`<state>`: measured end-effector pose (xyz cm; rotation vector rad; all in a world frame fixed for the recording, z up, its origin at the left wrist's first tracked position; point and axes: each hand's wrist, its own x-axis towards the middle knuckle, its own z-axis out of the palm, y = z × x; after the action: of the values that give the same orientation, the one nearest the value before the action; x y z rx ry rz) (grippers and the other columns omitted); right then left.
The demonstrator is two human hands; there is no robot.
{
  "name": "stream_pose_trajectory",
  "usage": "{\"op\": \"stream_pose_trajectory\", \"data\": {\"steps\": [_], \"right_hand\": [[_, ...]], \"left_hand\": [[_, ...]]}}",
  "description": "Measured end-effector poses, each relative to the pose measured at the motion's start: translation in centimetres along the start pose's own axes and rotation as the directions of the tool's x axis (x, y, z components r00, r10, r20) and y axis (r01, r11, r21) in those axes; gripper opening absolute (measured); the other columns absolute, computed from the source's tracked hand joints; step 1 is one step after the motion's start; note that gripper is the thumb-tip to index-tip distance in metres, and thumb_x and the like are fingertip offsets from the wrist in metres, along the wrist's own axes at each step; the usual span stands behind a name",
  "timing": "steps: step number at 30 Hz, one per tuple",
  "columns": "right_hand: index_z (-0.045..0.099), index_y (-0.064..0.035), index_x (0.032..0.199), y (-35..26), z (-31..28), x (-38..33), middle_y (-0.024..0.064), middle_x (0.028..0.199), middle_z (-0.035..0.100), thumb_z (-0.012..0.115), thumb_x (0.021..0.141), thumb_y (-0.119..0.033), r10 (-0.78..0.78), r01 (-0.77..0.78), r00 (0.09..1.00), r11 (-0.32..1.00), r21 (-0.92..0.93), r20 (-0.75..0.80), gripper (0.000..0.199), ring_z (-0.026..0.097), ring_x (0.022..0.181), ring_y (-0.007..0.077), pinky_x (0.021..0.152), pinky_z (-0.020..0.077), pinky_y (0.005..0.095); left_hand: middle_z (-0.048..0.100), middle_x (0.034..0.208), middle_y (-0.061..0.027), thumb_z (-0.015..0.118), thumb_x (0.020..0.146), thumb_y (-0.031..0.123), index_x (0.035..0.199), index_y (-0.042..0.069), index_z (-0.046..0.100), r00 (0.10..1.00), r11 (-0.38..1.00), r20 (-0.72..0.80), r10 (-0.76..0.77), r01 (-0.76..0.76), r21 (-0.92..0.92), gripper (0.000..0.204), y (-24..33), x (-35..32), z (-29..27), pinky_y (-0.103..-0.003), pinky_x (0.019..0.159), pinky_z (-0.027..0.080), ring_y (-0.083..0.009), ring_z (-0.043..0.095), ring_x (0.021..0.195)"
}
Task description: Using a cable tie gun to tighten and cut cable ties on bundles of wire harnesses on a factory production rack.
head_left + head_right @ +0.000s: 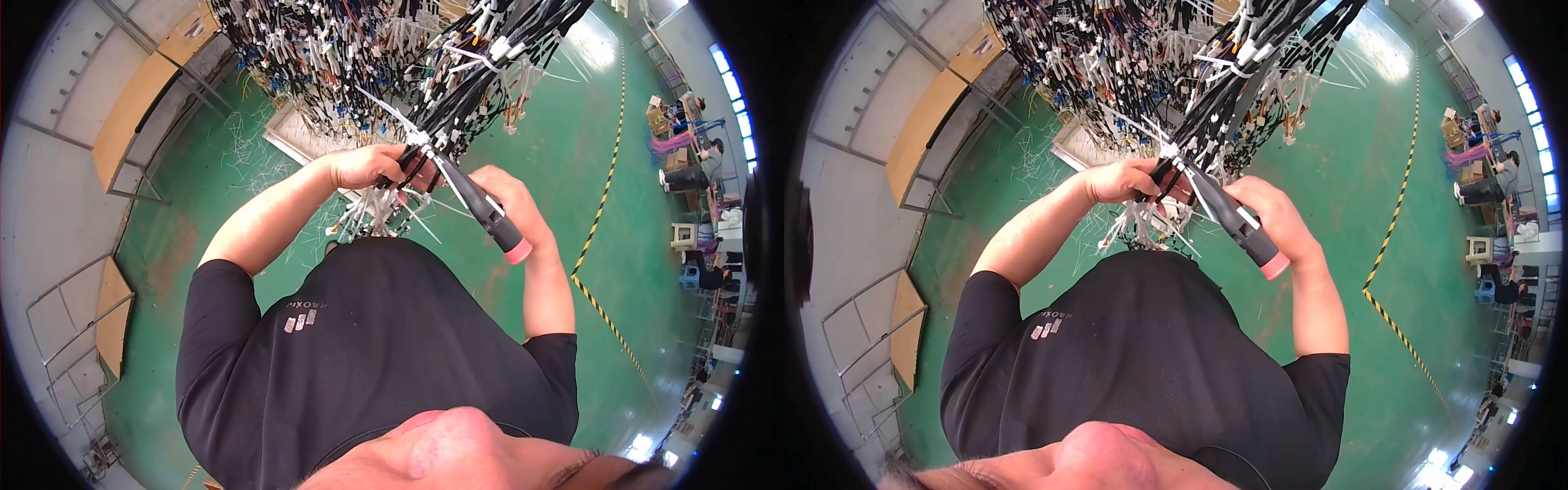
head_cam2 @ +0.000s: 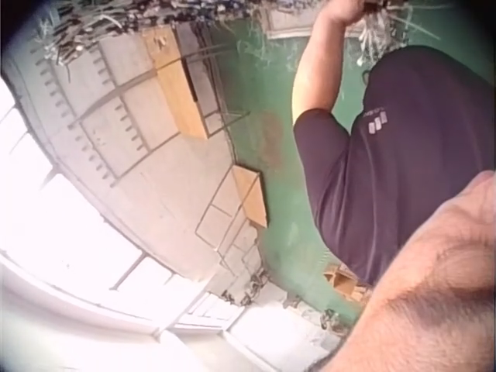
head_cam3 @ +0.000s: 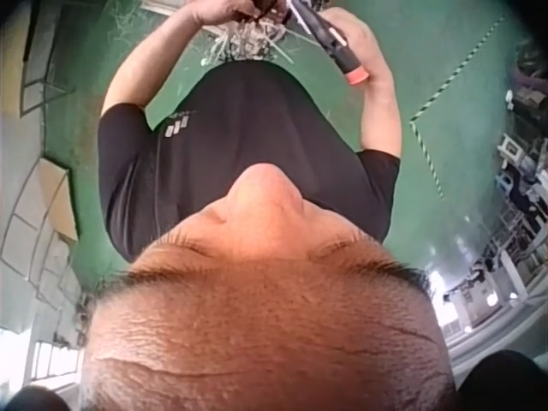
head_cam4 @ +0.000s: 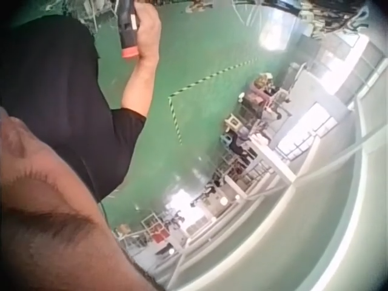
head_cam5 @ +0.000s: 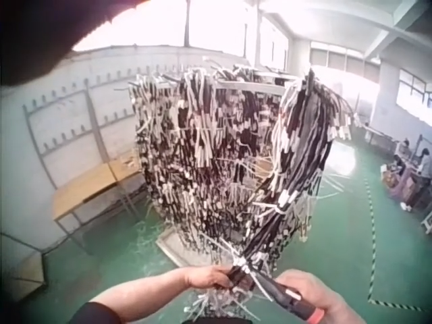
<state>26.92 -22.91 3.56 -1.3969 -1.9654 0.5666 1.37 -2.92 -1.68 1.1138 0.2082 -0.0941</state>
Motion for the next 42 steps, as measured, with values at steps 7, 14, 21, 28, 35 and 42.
{"op": "stream_pose_trajectory", "data": {"steps": [7, 14, 21, 28, 35, 42], "right_hand": [[0.074, 0.0019, 0.106, 0.6, 2.0, -2.5, 0.0140, 0.096, 0.073, 0.076, 0.080, -0.009, -0.024, 0.022, 0.987, 1.000, -0.017, -0.156, 0.028, 0.071, 0.091, 0.0311, 0.084, 0.0575, 0.0398], [0.071, 0.0003, 0.100, -0.4, 1.5, -1.6, 0.0102, 0.087, 0.067, 0.086, 0.079, -0.006, 0.011, -0.023, 0.985, 0.997, -0.070, -0.170, 0.026, 0.067, 0.080, 0.0287, 0.074, 0.0544, 0.0367], [0.070, -0.0013, 0.094, -1.4, 0.3, -2.2, 0.0132, 0.083, 0.067, 0.077, 0.079, -0.014, 0.146, -0.151, 0.988, 0.978, -0.147, -0.046, 0.021, 0.069, 0.075, 0.0320, 0.070, 0.0558, 0.0401], [0.065, -0.0067, 0.113, -0.6, 1.5, -3.1, 0.0108, 0.112, 0.065, 0.076, 0.079, -0.012, -0.160, 0.050, 0.969, 0.872, -0.487, -0.186, 0.036, 0.066, 0.113, 0.0344, 0.117, 0.0440, 0.0583], [0.063, -0.0037, 0.118, 1.1, 4.9, -5.0, 0.0146, 0.116, 0.062, 0.080, 0.080, -0.012, -0.127, -0.091, 0.923, 0.846, -0.526, -0.364, 0.043, 0.064, 0.117, 0.0365, 0.119, 0.0425, 0.0586], [0.065, -0.0048, 0.124, 4.2, 8.6, -4.6, 0.0113, 0.139, 0.061, 0.081, 0.086, -0.025, 0.128, 0.050, 0.970, 0.730, 0.681, -0.208, 0.045, 0.054, 0.132, 0.0251, 0.120, 0.0372, 0.0468]], "left_hand": [[0.067, 0.142, -0.0163, 0.063, 0.101, 0.006, 0.143, -0.002, 0.056, 0.996, 0.971, -0.042, 0.080, -0.068, 0.229, 0.044, -0.5, 0.9, 0.8, -0.039, 0.097, 0.060, -0.0213, 0.065, 0.127], [0.072, 0.125, -0.0092, 0.059, 0.088, -0.005, 0.124, 0.002, 0.062, 0.990, 0.940, -0.118, 0.073, -0.029, 0.341, 0.036, -0.7, 1.7, 2.0, -0.034, 0.083, 0.062, -0.0160, 0.066, 0.111], [0.071, 0.128, -0.0106, 0.055, 0.085, -0.006, 0.121, -0.001, 0.064, 0.992, 0.935, -0.115, 0.052, -0.008, 0.355, 0.038, 0.3, 1.2, 2.9, -0.037, 0.087, 0.064, -0.0192, 0.066, 0.115], [0.075, 0.123, -0.0149, 0.061, 0.089, -0.007, 0.107, 0.005, 0.061, 0.997, 0.976, -0.060, 0.052, -0.038, 0.212, 0.022, -0.3, 1.3, 0.9, -0.036, 0.086, 0.060, -0.0202, 0.069, 0.116], [0.077, 0.113, -0.0122, 0.074, 0.093, -0.002, 0.110, 0.004, 0.060, 0.984, 0.939, -0.142, 0.107, -0.053, 0.339, 0.023, -0.5, 1.6, 1.2, -0.032, 0.080, 0.060, -0.0188, 0.073, 0.108], [0.074, 0.102, -0.0037, 0.072, 0.085, -0.001, 0.111, 0.002, 0.065, 0.994, 0.892, -0.057, 0.095, -0.059, 0.449, 0.027, -1.6, 2.7, -0.3, -0.033, 0.093, 0.055, -0.0147, 0.068, 0.101]]}}
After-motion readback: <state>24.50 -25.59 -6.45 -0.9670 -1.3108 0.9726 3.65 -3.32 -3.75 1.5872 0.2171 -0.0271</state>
